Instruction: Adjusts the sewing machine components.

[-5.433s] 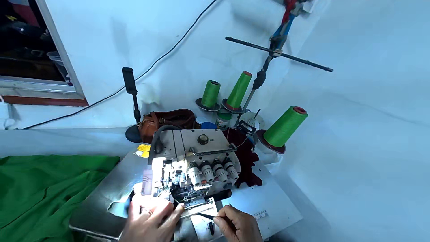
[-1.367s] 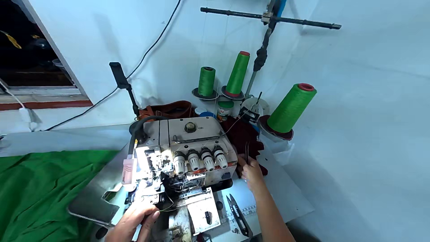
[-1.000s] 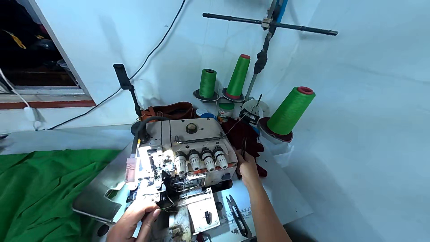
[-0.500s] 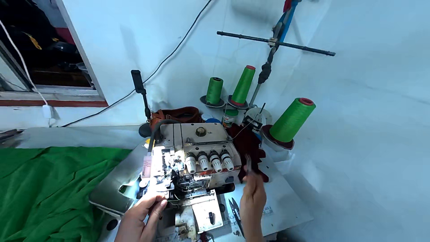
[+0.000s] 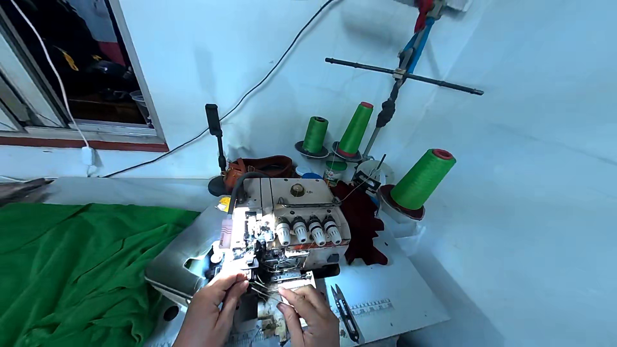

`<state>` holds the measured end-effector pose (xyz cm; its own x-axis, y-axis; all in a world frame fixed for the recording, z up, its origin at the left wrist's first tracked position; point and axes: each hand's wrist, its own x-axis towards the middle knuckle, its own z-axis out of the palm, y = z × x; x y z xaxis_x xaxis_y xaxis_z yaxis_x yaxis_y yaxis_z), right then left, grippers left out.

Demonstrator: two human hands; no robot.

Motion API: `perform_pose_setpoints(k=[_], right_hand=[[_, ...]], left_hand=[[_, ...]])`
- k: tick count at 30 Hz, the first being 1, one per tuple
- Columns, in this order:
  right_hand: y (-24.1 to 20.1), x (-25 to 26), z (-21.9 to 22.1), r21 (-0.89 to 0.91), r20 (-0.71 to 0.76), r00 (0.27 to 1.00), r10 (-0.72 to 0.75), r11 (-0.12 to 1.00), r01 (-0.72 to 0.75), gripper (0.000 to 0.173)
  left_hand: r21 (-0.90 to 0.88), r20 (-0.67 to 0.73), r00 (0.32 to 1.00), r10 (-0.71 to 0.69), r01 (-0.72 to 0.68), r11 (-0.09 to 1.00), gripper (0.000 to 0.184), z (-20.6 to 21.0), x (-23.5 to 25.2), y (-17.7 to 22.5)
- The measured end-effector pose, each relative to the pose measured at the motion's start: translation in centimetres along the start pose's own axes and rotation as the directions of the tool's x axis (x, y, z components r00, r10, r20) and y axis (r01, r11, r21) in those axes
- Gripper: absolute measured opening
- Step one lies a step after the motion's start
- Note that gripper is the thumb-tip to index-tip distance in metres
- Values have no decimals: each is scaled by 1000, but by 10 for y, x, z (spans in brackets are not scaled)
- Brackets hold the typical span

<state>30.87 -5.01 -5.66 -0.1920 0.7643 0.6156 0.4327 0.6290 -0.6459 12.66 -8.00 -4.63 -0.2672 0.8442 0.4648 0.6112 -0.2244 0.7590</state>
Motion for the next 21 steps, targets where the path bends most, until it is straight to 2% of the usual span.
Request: perform_pose_setpoints(k=[6,14,21], right_hand=[[-1,4,4,-91,14,1000,-12,996,13,18],[0,6,6,-57,38,999,24,998,-21,16],[0,3,2,35,80,989,126,991,-129,16]], left_hand=[[15,-1,1000,8,-8,1000,27,-1,0,2],[7,8,1000,13,-13,1000,27,-1,0,2],[-26,-1,1000,22,-22,999,26,-2,0,1]])
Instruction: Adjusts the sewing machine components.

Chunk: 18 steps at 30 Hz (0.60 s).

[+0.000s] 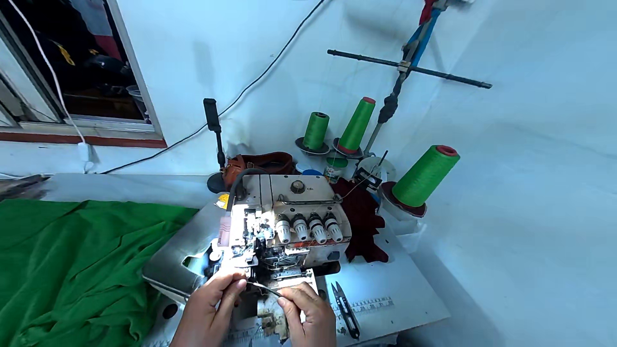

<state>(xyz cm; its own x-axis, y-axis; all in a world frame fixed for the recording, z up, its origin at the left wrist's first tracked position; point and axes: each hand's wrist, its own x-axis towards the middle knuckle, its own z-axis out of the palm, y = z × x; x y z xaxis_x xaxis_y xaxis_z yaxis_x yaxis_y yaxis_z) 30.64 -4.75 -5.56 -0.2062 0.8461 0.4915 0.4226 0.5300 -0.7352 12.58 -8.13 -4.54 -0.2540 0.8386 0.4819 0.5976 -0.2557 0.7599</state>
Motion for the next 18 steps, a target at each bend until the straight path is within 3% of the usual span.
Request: perform_pose_setpoints(k=[5,11,14,18], right_hand=[[-2,-2,-1,39,23,999,43,998,-44,15],[-3,-4,-4,206,110,978,177,959,-196,15],[-3,-4,-5,306,155,955,252,907,-289,14],[-9,-1,-7,389,218,912,348,826,-408,14]], left_hand=[[-27,-5,1000,-5,5,1000,29,-1,0,1],[-266,-215,968,-128,68,962,31,-18,14,9],[-300,-168,976,-138,83,950,33,-30,31,12],[-382,-156,968,-197,125,916,17,-33,50,24]])
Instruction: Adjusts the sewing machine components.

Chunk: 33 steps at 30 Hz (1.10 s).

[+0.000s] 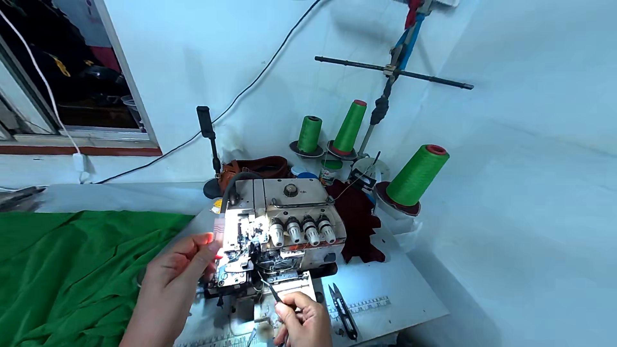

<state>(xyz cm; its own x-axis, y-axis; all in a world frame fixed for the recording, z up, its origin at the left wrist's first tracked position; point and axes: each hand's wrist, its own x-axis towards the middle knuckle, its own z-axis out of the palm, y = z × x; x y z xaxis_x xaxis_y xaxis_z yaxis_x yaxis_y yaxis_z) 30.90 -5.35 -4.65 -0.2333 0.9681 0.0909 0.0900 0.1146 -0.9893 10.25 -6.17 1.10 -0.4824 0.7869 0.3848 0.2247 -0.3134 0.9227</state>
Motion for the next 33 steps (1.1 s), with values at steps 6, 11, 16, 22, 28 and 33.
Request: perform_pose_setpoints(k=[6,11,16,22,28,33], right_hand=[[-5,5,4,153,-5,982,187,971,-184,11],[-8,13,8,327,78,949,304,892,-313,9],[-13,22,16,481,189,896,403,757,-442,10],[-14,27,21,512,163,894,417,739,-438,11],[-14,27,24,514,156,894,420,738,-436,12],[-13,28,27,514,142,900,412,746,-423,12]], left_hand=[[-123,69,998,-12,20,992,13,15,17,32],[-150,184,979,-90,118,982,10,23,14,28],[-44,244,964,-107,121,992,7,18,-3,-9],[202,157,965,212,-241,949,21,-28,-11,-20],[700,-99,976,192,-69,710,38,-109,10,-49],[624,-221,974,-57,186,759,32,-138,7,-96]])
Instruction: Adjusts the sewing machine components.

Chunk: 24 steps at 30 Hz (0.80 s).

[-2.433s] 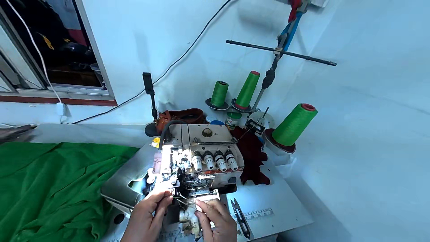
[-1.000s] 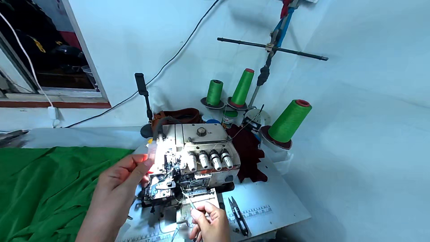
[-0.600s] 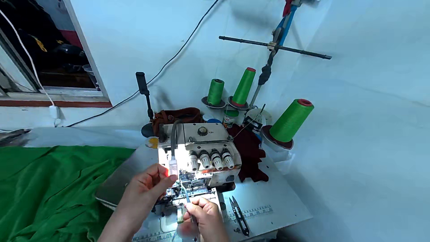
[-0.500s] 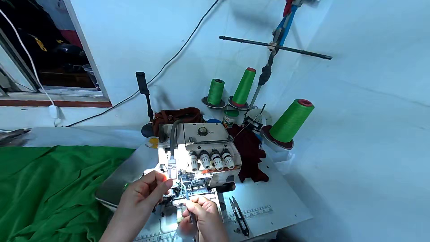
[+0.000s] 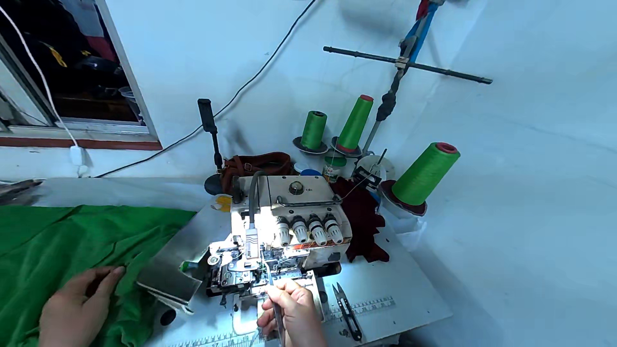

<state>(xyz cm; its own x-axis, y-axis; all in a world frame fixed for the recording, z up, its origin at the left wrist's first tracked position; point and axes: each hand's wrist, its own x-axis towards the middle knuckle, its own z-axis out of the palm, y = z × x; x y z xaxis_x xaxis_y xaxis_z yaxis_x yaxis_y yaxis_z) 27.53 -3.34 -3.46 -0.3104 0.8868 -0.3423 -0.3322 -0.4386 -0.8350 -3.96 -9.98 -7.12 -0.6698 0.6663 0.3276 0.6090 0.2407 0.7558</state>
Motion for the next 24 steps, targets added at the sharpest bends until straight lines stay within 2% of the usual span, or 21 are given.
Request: perform_pose_setpoints(k=[3,11,24], right_hand=[[0,0,2,-7,-7,1000,-15,1000,15,13],[2,2,2,-7,-18,1000,-13,1000,13,12],[1,-1,2,0,-21,999,-25,1000,25,14]], left_hand=[[-79,-21,998,-56,55,995,31,-2,-1,1],[-42,-14,1000,12,-13,999,29,1,0,-8],[-47,-7,1000,6,-7,999,29,1,-1,-8]])
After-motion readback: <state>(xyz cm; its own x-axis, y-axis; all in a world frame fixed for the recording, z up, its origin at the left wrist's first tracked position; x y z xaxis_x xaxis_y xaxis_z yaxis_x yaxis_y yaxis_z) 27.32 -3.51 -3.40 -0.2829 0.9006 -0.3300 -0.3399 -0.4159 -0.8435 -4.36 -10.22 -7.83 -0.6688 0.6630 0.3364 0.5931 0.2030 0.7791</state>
